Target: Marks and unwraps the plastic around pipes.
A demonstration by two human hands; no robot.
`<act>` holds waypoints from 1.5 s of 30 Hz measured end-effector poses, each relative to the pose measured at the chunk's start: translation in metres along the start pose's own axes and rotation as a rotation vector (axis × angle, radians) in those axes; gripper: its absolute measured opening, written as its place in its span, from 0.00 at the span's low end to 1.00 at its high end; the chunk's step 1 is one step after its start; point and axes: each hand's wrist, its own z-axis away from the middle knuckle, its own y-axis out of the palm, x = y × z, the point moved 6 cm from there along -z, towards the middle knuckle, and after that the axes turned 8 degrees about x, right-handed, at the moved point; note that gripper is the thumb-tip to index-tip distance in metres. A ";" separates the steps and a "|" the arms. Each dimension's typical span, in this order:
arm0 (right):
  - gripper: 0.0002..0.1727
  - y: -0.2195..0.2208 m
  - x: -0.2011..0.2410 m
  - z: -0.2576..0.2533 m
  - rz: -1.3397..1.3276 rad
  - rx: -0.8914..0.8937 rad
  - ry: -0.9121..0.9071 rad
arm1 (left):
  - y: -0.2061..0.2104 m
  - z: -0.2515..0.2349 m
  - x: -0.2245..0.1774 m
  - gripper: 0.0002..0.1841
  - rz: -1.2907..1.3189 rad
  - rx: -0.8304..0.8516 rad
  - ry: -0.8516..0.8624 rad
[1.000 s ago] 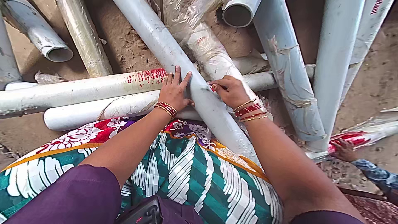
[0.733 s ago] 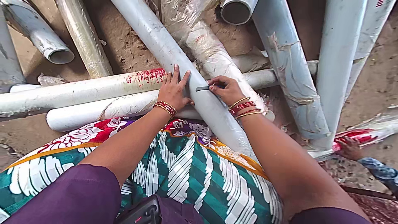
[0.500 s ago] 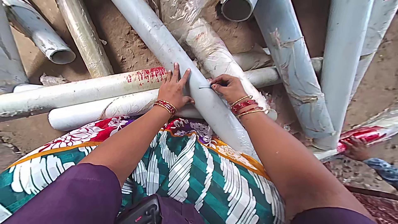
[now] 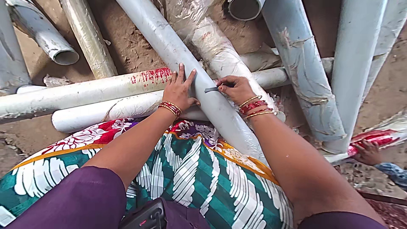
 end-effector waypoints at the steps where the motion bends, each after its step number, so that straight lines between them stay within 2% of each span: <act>1: 0.08 -0.002 0.002 0.001 0.004 0.010 -0.006 | 0.000 0.000 0.000 0.58 0.000 0.000 0.000; 7: 0.10 0.008 0.010 -0.005 0.051 -0.016 -0.041 | 0.000 0.000 -0.001 0.57 -0.001 0.017 -0.011; 13: 0.08 0.002 0.014 -0.004 0.143 0.094 0.004 | 0.001 -0.001 0.001 0.58 0.003 0.014 -0.005; 18: 0.10 0.006 0.016 -0.008 0.114 0.045 -0.023 | 0.001 -0.002 0.000 0.58 0.001 0.022 0.003; 24: 0.07 -0.004 0.009 0.005 0.120 0.162 -0.002 | 0.000 -0.002 -0.001 0.58 -0.004 0.034 -0.006; 28: 0.07 -0.017 0.010 0.010 0.002 0.047 -0.014 | -0.001 -0.001 -0.001 0.58 -0.001 0.029 -0.012; 30: 0.10 -0.016 0.011 0.004 0.038 0.016 0.004 | -0.001 -0.002 -0.002 0.57 -0.013 0.023 -0.011; 34: 0.10 -0.002 0.000 0.002 0.099 0.046 -0.020 | -0.001 -0.002 -0.001 0.57 -0.019 0.019 -0.013; 39: 0.07 -0.010 -0.004 0.017 0.070 0.135 0.006 | 0.001 -0.002 0.000 0.57 -0.018 0.009 0.001; 45: 0.08 -0.004 -0.004 0.010 -0.019 0.057 -0.012 | 0.001 -0.002 0.001 0.57 -0.025 0.003 0.006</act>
